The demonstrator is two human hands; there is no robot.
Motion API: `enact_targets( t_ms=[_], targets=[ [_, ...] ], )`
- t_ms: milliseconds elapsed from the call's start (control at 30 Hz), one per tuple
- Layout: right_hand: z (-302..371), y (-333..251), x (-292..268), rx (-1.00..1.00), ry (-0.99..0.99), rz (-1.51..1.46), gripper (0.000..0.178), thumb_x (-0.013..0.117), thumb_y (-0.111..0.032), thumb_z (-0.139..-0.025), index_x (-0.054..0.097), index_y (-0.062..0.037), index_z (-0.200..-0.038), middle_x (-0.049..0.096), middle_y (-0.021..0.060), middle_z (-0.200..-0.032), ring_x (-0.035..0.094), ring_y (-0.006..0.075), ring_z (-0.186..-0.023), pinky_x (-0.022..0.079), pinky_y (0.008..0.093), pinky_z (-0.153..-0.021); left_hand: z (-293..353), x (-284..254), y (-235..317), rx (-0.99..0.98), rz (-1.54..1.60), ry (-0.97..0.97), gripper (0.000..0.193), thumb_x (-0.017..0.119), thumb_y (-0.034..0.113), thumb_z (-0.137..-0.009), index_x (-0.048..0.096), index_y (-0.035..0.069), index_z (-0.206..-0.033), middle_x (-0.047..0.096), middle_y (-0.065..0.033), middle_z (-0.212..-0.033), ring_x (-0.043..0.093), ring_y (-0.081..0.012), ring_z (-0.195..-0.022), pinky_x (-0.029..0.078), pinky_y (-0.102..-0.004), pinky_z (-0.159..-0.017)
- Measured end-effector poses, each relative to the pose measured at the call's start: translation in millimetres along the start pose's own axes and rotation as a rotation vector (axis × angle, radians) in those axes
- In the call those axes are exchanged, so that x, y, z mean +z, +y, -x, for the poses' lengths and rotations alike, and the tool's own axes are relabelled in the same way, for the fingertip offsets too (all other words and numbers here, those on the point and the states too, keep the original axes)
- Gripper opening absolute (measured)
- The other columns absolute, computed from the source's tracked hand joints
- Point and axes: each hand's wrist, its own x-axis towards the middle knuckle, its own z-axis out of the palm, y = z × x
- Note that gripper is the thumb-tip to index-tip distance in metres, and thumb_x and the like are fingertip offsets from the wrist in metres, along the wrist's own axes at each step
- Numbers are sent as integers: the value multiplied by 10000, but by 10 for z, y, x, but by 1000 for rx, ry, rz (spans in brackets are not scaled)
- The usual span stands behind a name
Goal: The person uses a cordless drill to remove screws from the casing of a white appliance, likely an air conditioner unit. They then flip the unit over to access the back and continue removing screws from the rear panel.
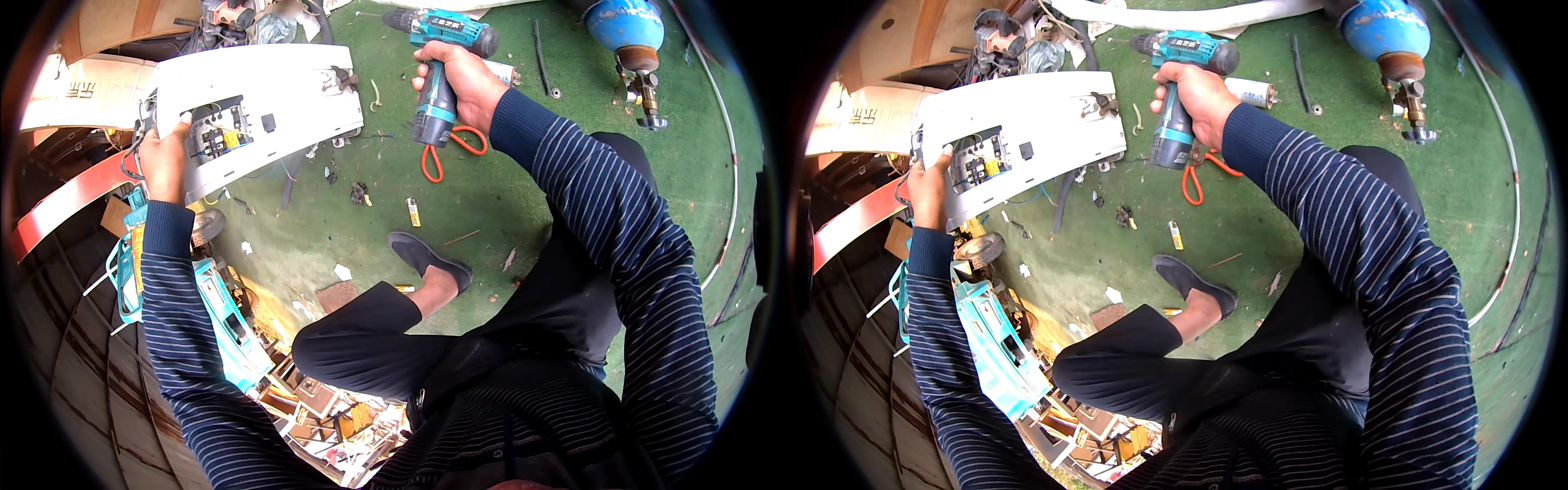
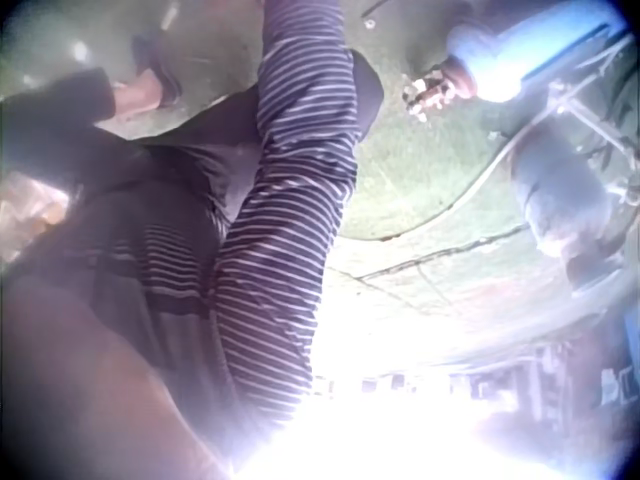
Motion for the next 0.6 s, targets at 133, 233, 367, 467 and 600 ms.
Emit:
enact_targets(
  t_ms=[133, 233, 367, 467, 600],
  targets=[
    [24, -13, -5, -2, 0, -7, 145, 616, -149, -902, 581, -52, -1006, 617, 33, -782, 649, 158, -684, 571, 338, -644, -54, -60, -141, 35, 20, -42, 396, 755, 210, -891, 656, -91, -1129, 725, -137, -1051, 648, -162, -912, 493, -300, -854],
    [32, -48, -13, -28, 9, 3, 135, 618, -149, -902, 582, -55, -992, 619, 32, -781, 649, 157, -681, 570, 342, -641, 16, -2, -3, 51, 31, -64, 377, 738, 195, -909, 651, -88, -1141, 722, -133, -1062, 646, -158, -926, 492, -297, -861],
    [3, 14, 49, -8, -34, -22, 117, 621, -147, -902, 581, -63, -973, 620, 28, -771, 647, 151, -672, 567, 341, -639, 11, -57, -59, 64, 39, -73, 360, 728, 183, -919, 650, -87, -1143, 719, -128, -1067, 641, -151, -931, 491, -291, -863],
    [15, 46, 80, 13, -35, -25, 111, 623, -147, -902, 581, -66, -966, 620, 25, -770, 647, 149, -671, 566, 338, -642, 5, -57, -38, 77, 35, -75, 358, 731, 182, -917, 652, -86, -1141, 718, -124, -1059, 638, -147, -922, 492, -289, -854],
    [33, 89, 119, 38, -11, 30, 110, 624, -150, -904, 582, -66, -962, 619, 25, -768, 647, 149, -673, 565, 328, -654, -96, -105, -27, 108, -20, -66, 349, 740, 182, -911, 659, -81, -1126, 721, -119, -1040, 633, -137, -901, 493, -279, -834]
  ],
)
